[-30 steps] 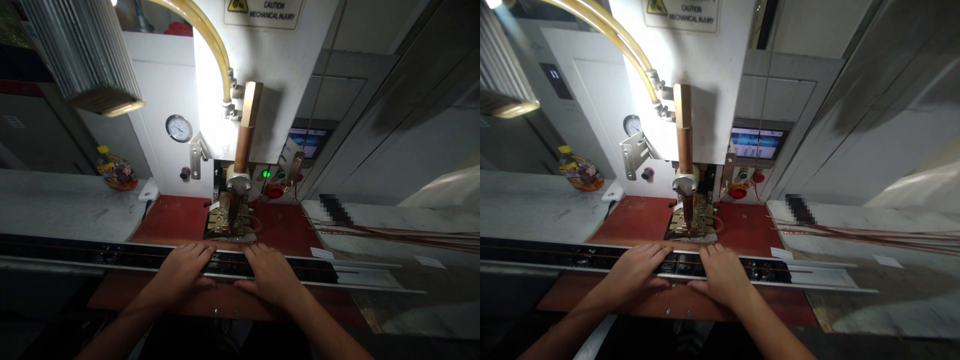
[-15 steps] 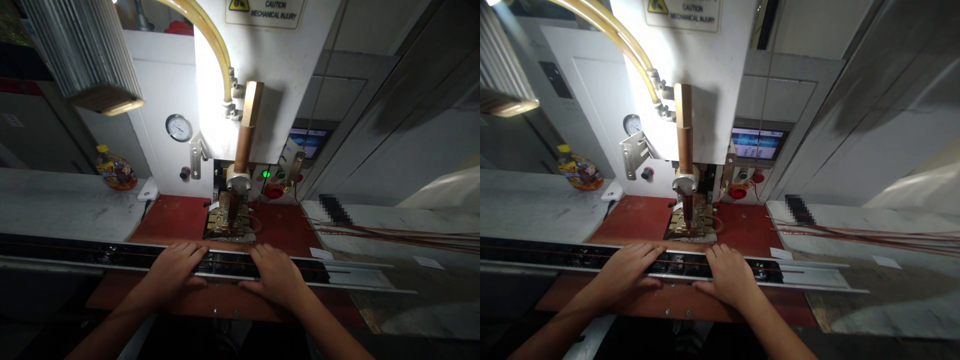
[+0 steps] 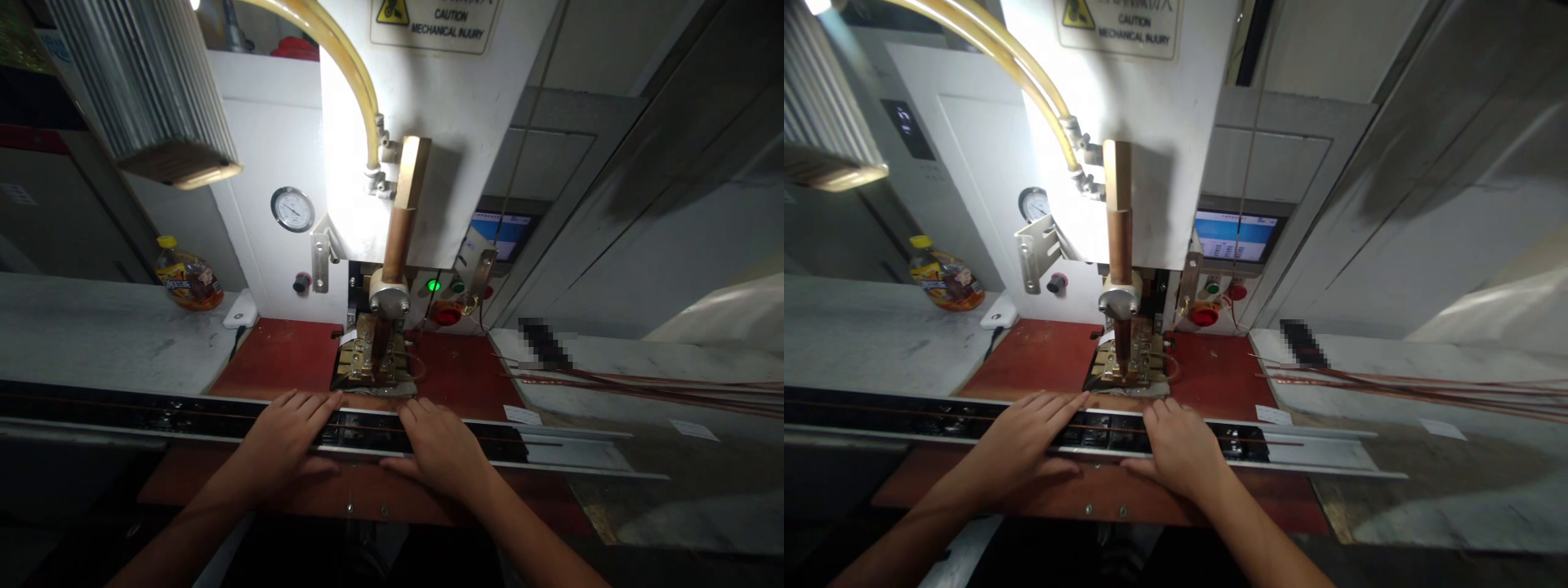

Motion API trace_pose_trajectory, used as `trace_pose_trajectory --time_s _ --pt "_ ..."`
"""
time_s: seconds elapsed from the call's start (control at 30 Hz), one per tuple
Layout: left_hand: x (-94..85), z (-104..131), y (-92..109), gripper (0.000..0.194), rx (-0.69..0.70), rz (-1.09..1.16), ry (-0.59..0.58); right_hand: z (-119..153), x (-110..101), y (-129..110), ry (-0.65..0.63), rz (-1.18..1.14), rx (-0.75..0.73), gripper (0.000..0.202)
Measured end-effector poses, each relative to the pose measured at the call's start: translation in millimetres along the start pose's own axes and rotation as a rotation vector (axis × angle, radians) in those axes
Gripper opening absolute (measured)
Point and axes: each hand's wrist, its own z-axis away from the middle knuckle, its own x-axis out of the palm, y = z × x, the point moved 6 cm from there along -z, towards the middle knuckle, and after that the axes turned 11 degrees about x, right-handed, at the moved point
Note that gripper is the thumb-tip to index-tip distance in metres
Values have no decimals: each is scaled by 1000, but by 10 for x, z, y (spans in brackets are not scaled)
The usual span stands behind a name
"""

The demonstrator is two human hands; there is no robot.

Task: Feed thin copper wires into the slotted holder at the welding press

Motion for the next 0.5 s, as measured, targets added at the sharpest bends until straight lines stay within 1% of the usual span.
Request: trace_pose_trajectory --time_s 0.1,0.27,0.43,0.5 --pt "-22 -69 88 91 20 7 22 -22 7 -39 10 -5 4 59" --pt "-4 -189 211 90 47 23 43 -67 17 -120 20 -31 0 60" --pt "79 -245 243 102 60 13 39 -131 39 -234 -5 -65 0 68" --pt "115 -242 227 103 64 16 54 -155 45 -279 -6 -63 4 69"
